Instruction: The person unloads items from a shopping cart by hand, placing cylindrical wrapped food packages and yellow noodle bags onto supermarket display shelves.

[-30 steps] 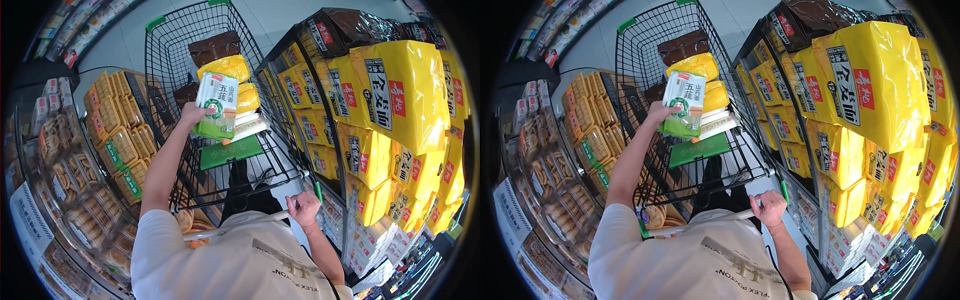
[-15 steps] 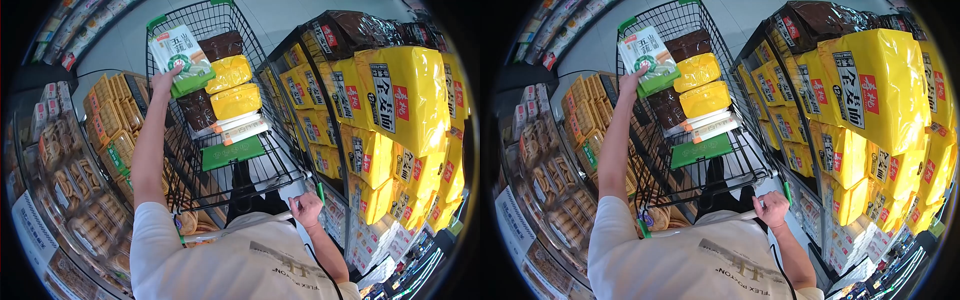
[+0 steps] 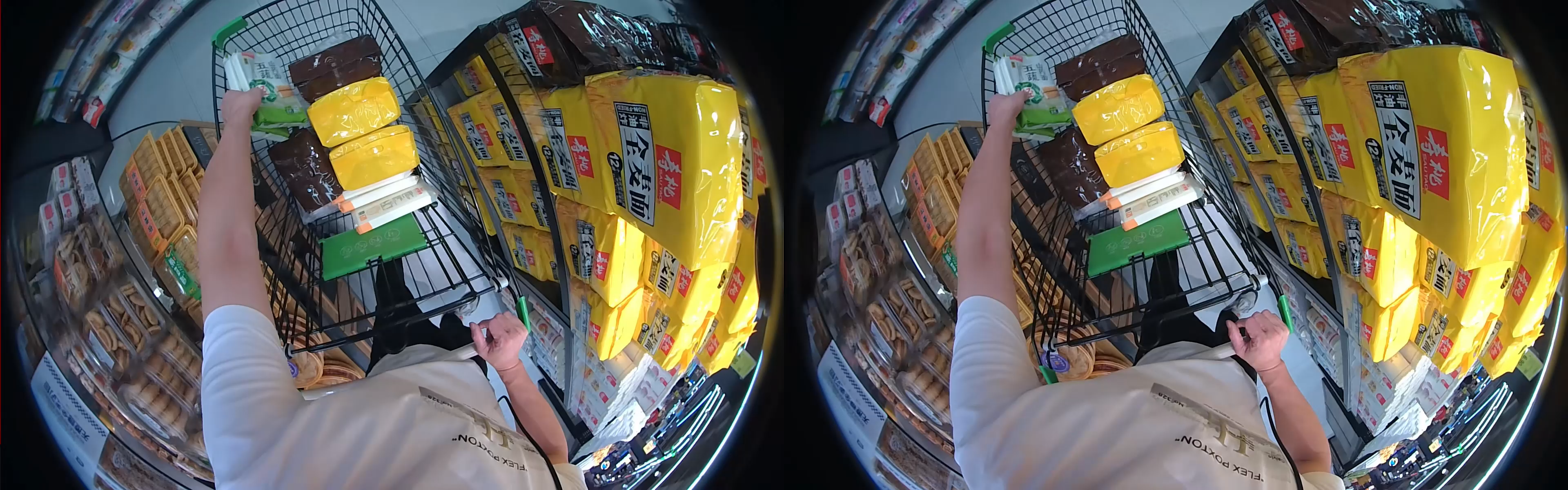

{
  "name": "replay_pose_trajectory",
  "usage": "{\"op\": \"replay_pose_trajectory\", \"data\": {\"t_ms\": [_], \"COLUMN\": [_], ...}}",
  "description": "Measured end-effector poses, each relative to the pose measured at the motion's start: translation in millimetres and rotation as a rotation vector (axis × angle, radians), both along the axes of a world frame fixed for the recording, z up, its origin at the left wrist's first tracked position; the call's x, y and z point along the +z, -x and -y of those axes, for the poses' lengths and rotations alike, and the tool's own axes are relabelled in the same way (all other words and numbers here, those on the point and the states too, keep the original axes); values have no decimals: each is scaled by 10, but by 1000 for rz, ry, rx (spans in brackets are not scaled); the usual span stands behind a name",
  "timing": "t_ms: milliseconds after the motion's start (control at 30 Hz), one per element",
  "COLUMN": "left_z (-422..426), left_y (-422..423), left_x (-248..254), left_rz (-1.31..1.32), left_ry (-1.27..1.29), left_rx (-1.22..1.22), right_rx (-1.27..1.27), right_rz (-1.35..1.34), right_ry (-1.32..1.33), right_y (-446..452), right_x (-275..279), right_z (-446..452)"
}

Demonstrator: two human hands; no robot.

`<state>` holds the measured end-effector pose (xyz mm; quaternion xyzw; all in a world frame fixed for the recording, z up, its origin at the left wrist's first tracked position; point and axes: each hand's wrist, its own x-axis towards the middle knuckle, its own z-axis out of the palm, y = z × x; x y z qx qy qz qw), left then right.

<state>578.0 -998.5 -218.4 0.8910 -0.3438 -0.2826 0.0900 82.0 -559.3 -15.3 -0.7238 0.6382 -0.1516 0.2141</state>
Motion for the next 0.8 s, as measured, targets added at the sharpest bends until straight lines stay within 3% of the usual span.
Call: {"op": "replay_pose_trajectory", "data": {"t_ms": [133, 633, 733, 800], "left_z": [-18, -100, -241, -502], "left_y": [77, 223, 284, 473], "left_x": [28, -298, -466, -279], "left_rz": [188, 258, 523, 733], "left_ry": [-122, -198, -103, 154], "left_rx": [-131, -281, -449, -762], "right_rx": [5, 14, 17, 25], "right_rz": [-9, -6, -12, -8], "right_ry": [0, -18, -13, -4], "right_y": [17, 80, 85, 96], "right_x": [6, 10, 14, 19], "right_z": [51, 121, 126, 138]}}
